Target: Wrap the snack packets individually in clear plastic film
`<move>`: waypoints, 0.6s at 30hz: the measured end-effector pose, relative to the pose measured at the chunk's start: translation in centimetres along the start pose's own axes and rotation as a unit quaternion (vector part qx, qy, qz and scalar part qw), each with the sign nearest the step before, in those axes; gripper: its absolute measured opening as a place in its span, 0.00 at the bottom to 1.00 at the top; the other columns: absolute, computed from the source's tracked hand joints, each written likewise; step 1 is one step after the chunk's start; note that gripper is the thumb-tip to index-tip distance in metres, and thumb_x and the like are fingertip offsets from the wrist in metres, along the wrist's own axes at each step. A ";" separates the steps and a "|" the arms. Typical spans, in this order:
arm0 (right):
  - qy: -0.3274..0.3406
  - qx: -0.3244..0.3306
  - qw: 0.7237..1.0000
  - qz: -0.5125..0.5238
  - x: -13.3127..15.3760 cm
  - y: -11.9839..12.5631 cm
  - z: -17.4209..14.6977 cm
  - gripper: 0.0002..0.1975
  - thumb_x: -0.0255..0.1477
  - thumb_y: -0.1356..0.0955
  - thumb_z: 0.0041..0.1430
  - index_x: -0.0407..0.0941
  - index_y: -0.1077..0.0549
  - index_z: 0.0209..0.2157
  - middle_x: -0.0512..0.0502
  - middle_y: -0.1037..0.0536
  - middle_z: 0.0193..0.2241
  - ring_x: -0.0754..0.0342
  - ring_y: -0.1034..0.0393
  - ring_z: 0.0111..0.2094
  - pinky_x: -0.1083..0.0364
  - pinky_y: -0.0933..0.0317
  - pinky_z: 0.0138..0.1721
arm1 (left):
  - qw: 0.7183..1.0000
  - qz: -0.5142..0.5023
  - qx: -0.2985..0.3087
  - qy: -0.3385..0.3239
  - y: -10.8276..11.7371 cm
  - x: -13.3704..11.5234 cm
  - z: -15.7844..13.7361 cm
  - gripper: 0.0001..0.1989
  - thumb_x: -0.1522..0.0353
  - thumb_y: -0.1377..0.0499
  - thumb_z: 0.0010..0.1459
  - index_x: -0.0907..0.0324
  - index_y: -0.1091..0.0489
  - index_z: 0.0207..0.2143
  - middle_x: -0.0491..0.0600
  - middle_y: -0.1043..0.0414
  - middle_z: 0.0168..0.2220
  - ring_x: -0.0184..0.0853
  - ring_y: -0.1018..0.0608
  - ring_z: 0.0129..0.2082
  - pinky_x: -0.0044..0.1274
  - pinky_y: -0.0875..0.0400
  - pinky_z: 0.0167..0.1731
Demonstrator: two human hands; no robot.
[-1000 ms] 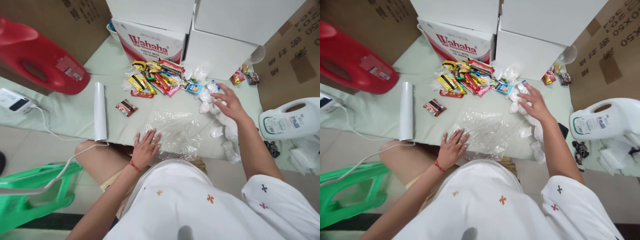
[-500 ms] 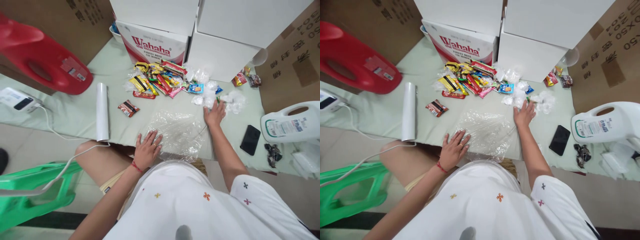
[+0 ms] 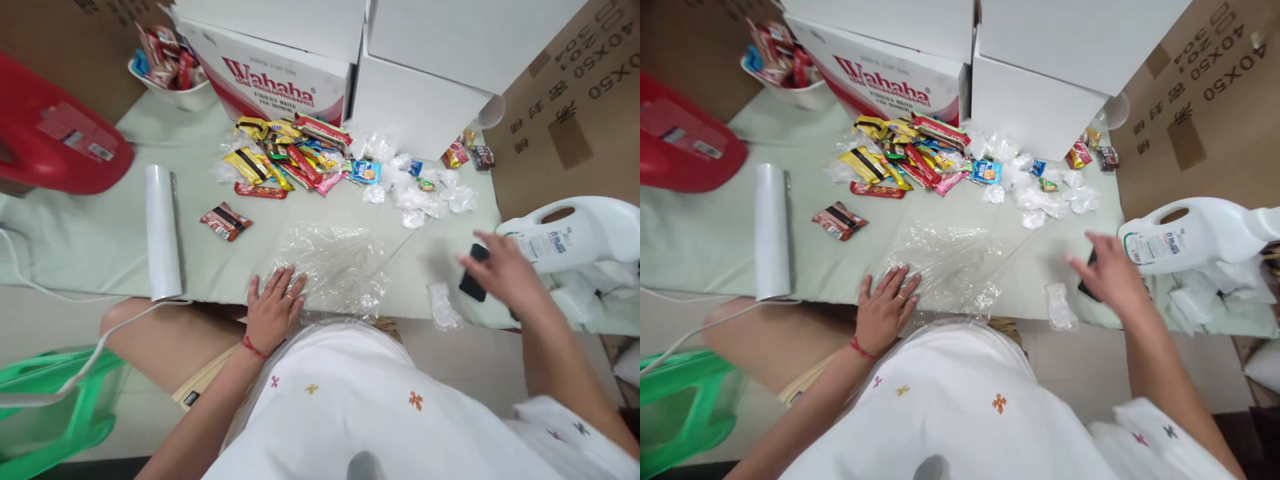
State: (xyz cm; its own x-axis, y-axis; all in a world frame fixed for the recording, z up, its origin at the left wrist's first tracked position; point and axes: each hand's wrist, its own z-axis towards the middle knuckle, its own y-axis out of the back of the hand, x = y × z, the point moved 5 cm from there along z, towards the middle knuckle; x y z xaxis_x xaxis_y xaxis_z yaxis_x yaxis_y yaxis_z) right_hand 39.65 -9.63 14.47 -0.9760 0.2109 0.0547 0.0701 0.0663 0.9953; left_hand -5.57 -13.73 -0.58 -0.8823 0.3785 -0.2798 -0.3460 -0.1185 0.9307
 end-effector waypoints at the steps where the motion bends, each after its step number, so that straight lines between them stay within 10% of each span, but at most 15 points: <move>1: -0.014 0.033 0.999 -0.011 -0.8 -2.1 -2.9 0.38 0.53 0.30 0.59 0.46 0.33 0.65 0.31 0.30 0.59 0.45 0.24 0.35 0.44 0.30 0.40 | 1.000 -0.002 -0.002 0.000 0.0 0.0 0.0 0.23 0.63 0.46 0.70 0.45 0.34 0.66 0.52 0.38 0.70 0.47 0.33 0.69 0.48 0.60 0.71; 6: 0.033 0.126 0.991 0.008 -1.3 -11.2 -6.8 0.23 0.38 0.34 0.64 0.46 0.25 0.58 0.37 0.23 0.46 0.45 0.23 0.37 0.49 0.32 0.39 | 1.000 -0.004 0.008 0.010 -0.1 -0.1 0.1 0.23 0.63 0.46 0.70 0.44 0.34 0.66 0.52 0.38 0.70 0.46 0.33 0.69 0.48 0.61 0.71; 9: 0.075 0.071 0.993 0.057 0.3 -9.3 -0.5 0.20 0.38 0.36 0.66 0.47 0.22 0.53 0.40 0.22 0.37 0.44 0.24 0.36 0.48 0.32 0.41 | 1.000 -0.007 0.023 0.019 0.0 -0.2 0.5 0.23 0.63 0.47 0.70 0.47 0.33 0.65 0.53 0.38 0.70 0.46 0.34 0.69 0.49 0.61 0.70; 13: 0.080 -0.086 0.988 0.102 4.6 -3.1 8.5 0.38 0.45 0.31 0.62 0.45 0.37 0.69 0.30 0.31 0.60 0.43 0.23 0.40 0.43 0.31 0.47 | 0.998 -0.022 0.058 0.023 0.8 -0.2 1.6 0.25 0.64 0.49 0.68 0.51 0.35 0.66 0.56 0.42 0.72 0.48 0.36 0.70 0.54 0.59 0.69; 18: 0.216 -0.099 0.965 0.112 15.0 -2.7 10.8 0.29 0.42 0.38 0.70 0.47 0.34 0.67 0.34 0.28 0.59 0.42 0.25 0.46 0.45 0.31 0.47 | 0.998 -0.039 0.034 0.038 3.0 -0.5 3.0 0.25 0.68 0.49 0.65 0.51 0.33 0.64 0.52 0.40 0.71 0.47 0.40 0.72 0.54 0.58 0.69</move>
State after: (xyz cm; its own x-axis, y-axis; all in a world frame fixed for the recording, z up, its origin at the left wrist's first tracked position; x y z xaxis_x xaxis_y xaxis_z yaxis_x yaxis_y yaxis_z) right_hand 27.05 3.89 11.73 -0.9388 -0.2299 0.2566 0.2910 -0.1304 0.9478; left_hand -5.19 -11.54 3.05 -0.8764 0.3122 -0.3666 -0.3941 -0.0276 0.9186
